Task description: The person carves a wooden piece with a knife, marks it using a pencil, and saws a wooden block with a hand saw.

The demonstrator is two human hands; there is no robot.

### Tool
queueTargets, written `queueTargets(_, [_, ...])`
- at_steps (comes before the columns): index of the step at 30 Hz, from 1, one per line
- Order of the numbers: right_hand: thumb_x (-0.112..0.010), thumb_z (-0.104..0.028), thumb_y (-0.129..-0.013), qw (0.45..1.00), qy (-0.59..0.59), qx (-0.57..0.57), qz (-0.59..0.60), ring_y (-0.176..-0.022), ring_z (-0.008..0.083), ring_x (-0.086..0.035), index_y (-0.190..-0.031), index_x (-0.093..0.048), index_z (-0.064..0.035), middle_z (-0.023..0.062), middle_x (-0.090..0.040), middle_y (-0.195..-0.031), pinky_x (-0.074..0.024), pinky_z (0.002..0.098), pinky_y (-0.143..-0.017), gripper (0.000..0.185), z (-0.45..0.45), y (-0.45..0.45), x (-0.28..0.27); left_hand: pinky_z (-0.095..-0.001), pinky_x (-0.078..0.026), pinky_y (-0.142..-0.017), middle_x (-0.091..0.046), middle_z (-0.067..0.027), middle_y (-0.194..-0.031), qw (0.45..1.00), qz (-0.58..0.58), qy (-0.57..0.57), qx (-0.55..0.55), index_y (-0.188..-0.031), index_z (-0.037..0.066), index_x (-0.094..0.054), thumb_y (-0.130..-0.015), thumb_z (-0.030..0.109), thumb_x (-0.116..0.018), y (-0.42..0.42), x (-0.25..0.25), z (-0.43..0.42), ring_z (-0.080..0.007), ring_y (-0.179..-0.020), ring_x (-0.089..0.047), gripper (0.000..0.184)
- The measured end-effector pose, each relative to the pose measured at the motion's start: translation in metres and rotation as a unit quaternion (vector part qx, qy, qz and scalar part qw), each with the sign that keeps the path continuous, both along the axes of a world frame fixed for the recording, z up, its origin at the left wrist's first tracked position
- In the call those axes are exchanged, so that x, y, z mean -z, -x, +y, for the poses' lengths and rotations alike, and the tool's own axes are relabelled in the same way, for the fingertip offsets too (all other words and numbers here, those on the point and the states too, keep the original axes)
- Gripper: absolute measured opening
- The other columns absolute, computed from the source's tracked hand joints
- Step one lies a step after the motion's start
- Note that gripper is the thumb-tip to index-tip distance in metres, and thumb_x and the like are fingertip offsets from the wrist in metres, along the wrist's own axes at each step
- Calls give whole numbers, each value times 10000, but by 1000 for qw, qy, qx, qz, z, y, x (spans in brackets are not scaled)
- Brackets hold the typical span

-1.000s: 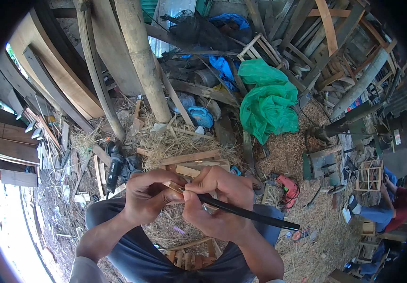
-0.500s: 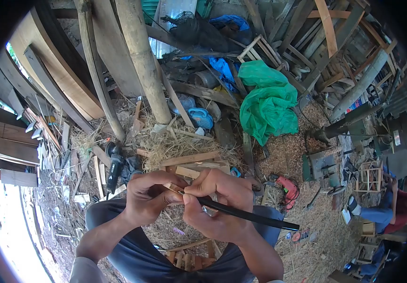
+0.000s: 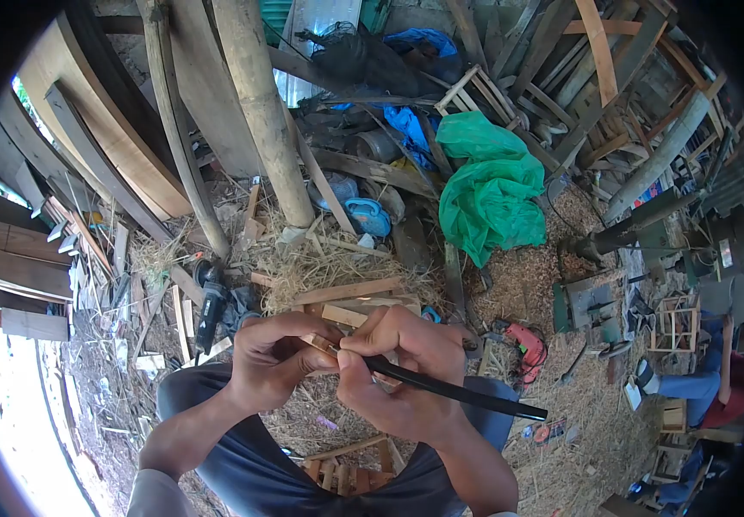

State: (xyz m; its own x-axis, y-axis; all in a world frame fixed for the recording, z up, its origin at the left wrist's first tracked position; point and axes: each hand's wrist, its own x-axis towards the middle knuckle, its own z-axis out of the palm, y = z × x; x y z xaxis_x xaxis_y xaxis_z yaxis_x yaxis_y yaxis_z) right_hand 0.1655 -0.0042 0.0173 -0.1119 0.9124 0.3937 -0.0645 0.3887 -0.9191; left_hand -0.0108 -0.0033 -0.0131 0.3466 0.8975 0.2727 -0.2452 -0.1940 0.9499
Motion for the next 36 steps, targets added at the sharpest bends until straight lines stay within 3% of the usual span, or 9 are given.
queueTargets(3, [-706,37,-709,1000,17,0,-2,-608,88,-599,-776,-576,13,77,-622,-710,-445,200,-527,148,-1,-1,0,-287,-586,-803,-664,-142,-1022,998,-34,50,-3,-1057,-37,-624,-809,-125,-638,-3,0,-3,-189,-932,-668,263])
queueTargets(6, [-707,33,-706,1000,3,-7,0,-607,90,-600,-775,-573,14,82,-624,-711,-444,202,-527,152,0,-1,3,-281,-585,-787,-661,-146,-1029,1000,0,-8,2,-1056,-36,-623,-809,-120,-643,0,0,0,-186,-932,-667,261])
queueTargets(16, [-696,53,-700,999,-9,-35,-15,-616,100,-610,-769,-600,25,94,-637,-718,-452,211,-535,121,1,-1,-4,-295,-581,-803,-658,-145,-1033,1000,-6,4,1,-1082,-34,-612,-832,-103,-629,-1,1,-2,-186,-945,-657,260])
queueTargets(21, [-674,69,-710,1000,14,-11,19,-591,76,-578,-763,-587,21,79,-617,-702,-435,209,-514,113,0,-2,0,-290,-577,-807,-655,-139,-1045,996,-67,50,3,-1067,-31,-616,-838,-100,-623,-3,4,-2,-178,-938,-658,240])
queueTargets(25, [-656,76,-740,997,38,-5,69,-593,44,-540,-777,-553,20,72,-593,-719,-413,201,-499,123,-2,0,3,-292,-576,-818,-649,-125,-1052,1000,-6,15,17,-1113,-20,-584,-849,-94,-611,0,3,0,-186,-967,-649,275])
queueTargets(27, [-651,78,-752,996,60,5,69,-606,44,-541,-793,-544,22,77,-592,-743,-412,195,-505,128,-4,3,-2,-304,-577,-846,-615,-105,-1086,994,-49,101,19,-1175,1,-534,-861,-83,-600,-3,2,0,-195,-1019,-629,332])
queueTargets(36, [-653,72,-775,997,37,8,68,-631,36,-542,-830,-534,18,76,-586,-800,-423,179,-523,142,-4,5,4,-362,-575,-905,-554,-98,-1125,991,-81,97,34,-1169,16,-510,-875,-104,-557,-2,6,0,-214,-1064,-608,321])
